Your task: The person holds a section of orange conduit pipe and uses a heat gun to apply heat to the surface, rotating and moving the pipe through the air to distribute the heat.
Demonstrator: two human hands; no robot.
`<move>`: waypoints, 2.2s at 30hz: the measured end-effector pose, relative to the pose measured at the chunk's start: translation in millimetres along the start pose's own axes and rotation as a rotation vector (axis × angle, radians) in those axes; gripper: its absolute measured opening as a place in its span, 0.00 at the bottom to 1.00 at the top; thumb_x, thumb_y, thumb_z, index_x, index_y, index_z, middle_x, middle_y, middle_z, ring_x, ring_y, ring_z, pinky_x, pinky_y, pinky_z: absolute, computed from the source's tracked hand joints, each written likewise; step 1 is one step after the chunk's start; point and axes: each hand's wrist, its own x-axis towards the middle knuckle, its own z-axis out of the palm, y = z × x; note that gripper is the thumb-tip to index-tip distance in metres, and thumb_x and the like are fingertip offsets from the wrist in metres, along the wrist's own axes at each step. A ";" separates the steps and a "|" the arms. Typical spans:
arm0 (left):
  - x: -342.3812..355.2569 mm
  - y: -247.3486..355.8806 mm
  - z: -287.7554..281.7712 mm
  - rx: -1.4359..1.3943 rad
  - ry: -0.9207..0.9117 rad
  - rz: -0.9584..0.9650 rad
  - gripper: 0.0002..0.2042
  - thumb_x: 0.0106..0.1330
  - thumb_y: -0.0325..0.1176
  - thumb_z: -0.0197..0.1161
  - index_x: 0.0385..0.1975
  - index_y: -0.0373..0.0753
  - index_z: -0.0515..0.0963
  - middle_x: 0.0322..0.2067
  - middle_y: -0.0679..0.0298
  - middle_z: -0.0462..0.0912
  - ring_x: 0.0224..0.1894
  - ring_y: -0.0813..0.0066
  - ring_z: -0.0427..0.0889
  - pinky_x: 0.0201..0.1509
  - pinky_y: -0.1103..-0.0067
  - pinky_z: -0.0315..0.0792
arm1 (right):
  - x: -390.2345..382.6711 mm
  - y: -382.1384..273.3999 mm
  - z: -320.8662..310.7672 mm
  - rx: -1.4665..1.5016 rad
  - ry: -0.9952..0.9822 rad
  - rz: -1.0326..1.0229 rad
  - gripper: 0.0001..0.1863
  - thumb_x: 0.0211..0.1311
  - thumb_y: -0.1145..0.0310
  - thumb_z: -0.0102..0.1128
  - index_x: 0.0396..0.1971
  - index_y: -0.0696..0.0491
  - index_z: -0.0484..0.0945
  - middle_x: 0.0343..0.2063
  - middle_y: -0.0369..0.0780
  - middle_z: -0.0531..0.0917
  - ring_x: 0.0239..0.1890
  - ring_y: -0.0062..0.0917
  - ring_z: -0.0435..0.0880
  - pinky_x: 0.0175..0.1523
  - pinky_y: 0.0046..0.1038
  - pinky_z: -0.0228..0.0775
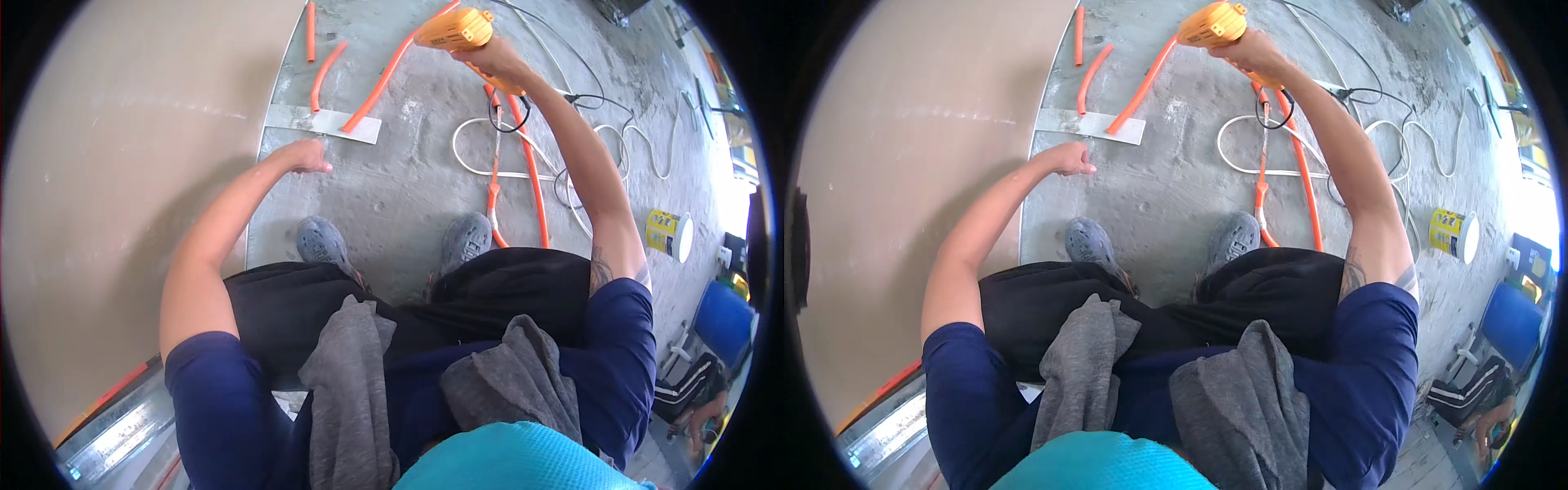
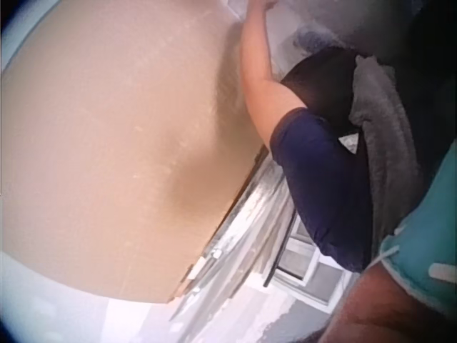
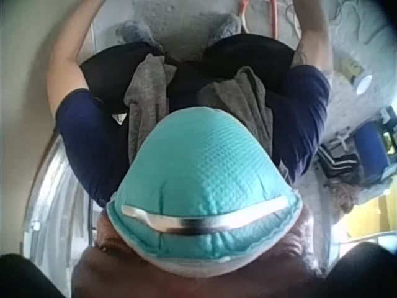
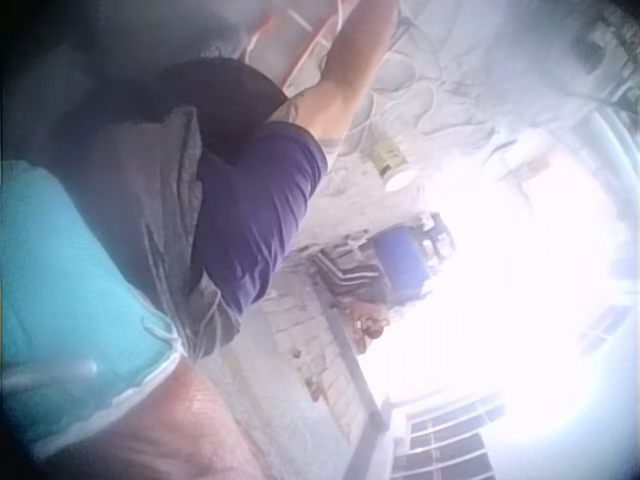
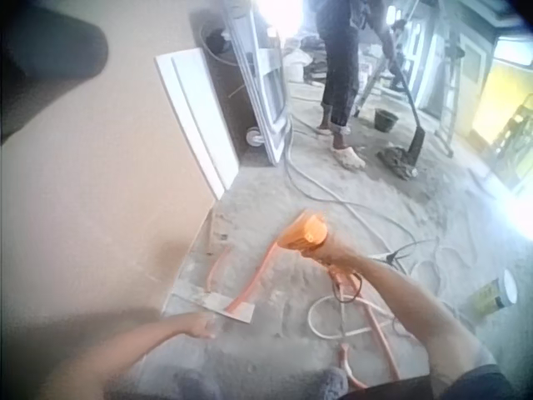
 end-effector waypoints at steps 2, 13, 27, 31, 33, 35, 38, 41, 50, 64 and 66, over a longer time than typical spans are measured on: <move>4.1 8.7 -11.9 0.077 0.014 0.012 0.24 0.62 0.52 0.71 0.37 0.31 0.82 0.35 0.49 0.87 0.40 0.54 0.86 0.46 0.64 0.78 | -11.6 0.7 3.5 0.043 -0.071 0.001 0.23 0.53 0.46 0.76 0.31 0.52 0.83 0.19 0.32 0.80 0.19 0.17 0.77 0.26 0.23 0.71; 33.9 66.0 -46.8 0.099 0.356 0.054 0.33 0.60 0.58 0.72 0.48 0.30 0.79 0.46 0.44 0.86 0.51 0.46 0.85 0.54 0.56 0.76 | -13.2 -4.1 12.4 -0.071 -0.087 0.039 0.25 0.54 0.46 0.73 0.41 0.51 0.84 0.21 0.34 0.82 0.21 0.19 0.80 0.29 0.28 0.73; 62.3 25.4 -46.8 -0.067 0.430 0.229 0.23 0.62 0.46 0.70 0.45 0.33 0.76 0.41 0.48 0.86 0.45 0.50 0.86 0.49 0.60 0.76 | 21.2 5.2 13.8 -0.029 0.050 0.100 0.24 0.52 0.46 0.74 0.36 0.52 0.84 0.21 0.34 0.82 0.21 0.20 0.81 0.31 0.27 0.74; 68.0 6.3 -52.0 -0.307 0.463 0.304 0.19 0.68 0.41 0.68 0.46 0.31 0.75 0.35 0.55 0.84 0.35 0.67 0.83 0.40 0.71 0.77 | 6.9 3.4 16.9 -0.016 0.014 0.062 0.25 0.52 0.47 0.75 0.40 0.52 0.84 0.23 0.34 0.83 0.23 0.20 0.81 0.31 0.27 0.75; 69.0 12.8 -56.1 -0.446 0.424 0.279 0.18 0.69 0.40 0.67 0.47 0.31 0.75 0.33 0.58 0.82 0.32 0.72 0.82 0.37 0.75 0.77 | -4.7 10.4 17.0 0.043 -0.019 0.097 0.27 0.52 0.47 0.75 0.44 0.52 0.83 0.24 0.35 0.84 0.24 0.20 0.82 0.32 0.27 0.75; 62.0 9.2 -58.6 -0.574 0.367 0.268 0.17 0.72 0.39 0.65 0.47 0.29 0.74 0.33 0.61 0.80 0.31 0.78 0.80 0.34 0.78 0.76 | -17.4 -0.5 22.4 0.033 -0.051 0.086 0.25 0.54 0.53 0.76 0.46 0.53 0.81 0.23 0.34 0.83 0.22 0.18 0.80 0.29 0.25 0.74; 53.7 14.8 -63.1 -0.626 0.411 0.255 0.18 0.72 0.39 0.66 0.48 0.28 0.74 0.34 0.61 0.81 0.30 0.77 0.81 0.32 0.77 0.77 | -34.6 -6.1 27.7 0.253 -0.132 0.018 0.18 0.57 0.67 0.74 0.46 0.55 0.81 0.21 0.32 0.79 0.19 0.13 0.75 0.22 0.21 0.67; 43.1 34.1 -69.1 -0.752 0.397 0.254 0.18 0.69 0.36 0.66 0.49 0.27 0.75 0.32 0.59 0.83 0.29 0.74 0.84 0.33 0.75 0.79 | -41.4 0.4 25.7 0.268 -0.089 -0.020 0.18 0.57 0.64 0.75 0.45 0.55 0.82 0.21 0.32 0.80 0.19 0.14 0.75 0.23 0.21 0.67; 40.8 33.0 -75.3 -0.862 0.281 0.281 0.21 0.71 0.33 0.63 0.58 0.27 0.68 0.35 0.61 0.80 0.32 0.77 0.82 0.34 0.77 0.79 | 0.0 20.3 1.2 0.275 0.017 0.074 0.19 0.55 0.57 0.76 0.41 0.54 0.84 0.21 0.32 0.80 0.21 0.15 0.77 0.26 0.22 0.70; 39.0 19.3 -57.1 -0.937 0.340 0.168 0.21 0.76 0.43 0.59 0.52 0.27 0.70 0.29 0.65 0.74 0.23 0.77 0.75 0.26 0.76 0.76 | 0.4 15.1 0.9 0.173 0.131 0.140 0.21 0.54 0.53 0.75 0.41 0.52 0.85 0.22 0.32 0.82 0.23 0.16 0.79 0.29 0.23 0.74; 45.8 23.6 -51.2 -0.914 0.240 0.135 0.19 0.77 0.43 0.59 0.50 0.29 0.72 0.28 0.65 0.75 0.23 0.79 0.75 0.25 0.77 0.75 | -9.4 18.4 3.1 0.154 0.091 0.120 0.21 0.55 0.53 0.74 0.41 0.53 0.85 0.22 0.32 0.82 0.23 0.15 0.79 0.29 0.23 0.73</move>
